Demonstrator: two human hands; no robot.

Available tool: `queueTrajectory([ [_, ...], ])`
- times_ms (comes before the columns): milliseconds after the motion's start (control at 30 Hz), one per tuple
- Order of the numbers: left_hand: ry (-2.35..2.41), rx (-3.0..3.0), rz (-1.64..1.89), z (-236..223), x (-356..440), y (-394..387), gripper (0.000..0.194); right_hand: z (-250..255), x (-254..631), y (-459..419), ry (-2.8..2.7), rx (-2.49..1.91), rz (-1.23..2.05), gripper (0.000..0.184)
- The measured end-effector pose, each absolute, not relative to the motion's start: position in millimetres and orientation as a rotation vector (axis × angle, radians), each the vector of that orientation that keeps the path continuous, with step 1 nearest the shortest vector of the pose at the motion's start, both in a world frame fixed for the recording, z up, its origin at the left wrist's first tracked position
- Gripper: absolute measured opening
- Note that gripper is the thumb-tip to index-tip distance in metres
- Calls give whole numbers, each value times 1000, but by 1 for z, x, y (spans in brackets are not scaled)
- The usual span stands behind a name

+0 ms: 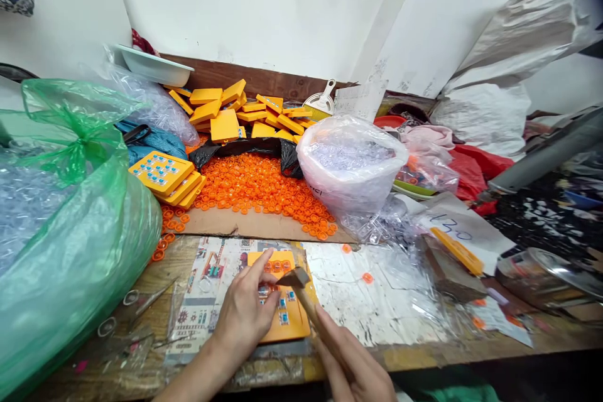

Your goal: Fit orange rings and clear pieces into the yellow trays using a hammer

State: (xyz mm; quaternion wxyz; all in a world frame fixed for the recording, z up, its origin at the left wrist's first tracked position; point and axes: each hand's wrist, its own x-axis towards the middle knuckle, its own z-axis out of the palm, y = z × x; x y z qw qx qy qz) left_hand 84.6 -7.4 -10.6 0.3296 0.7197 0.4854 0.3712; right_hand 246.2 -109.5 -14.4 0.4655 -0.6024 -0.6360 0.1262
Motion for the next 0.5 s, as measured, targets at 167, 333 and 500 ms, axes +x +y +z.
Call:
queueTrajectory([
  [167, 1415, 2253, 1181, -9, 40, 0, 43, -17, 253, -110, -1100, -1610, 377, 37],
  [333, 2135, 2613, 660, -13, -23, 17, 42, -24, 267, -106, -787, -1620, 676, 54],
  [500, 2334, 2591, 211, -14, -27, 25, 43, -27, 256, -102, -624, -1550, 724, 57],
])
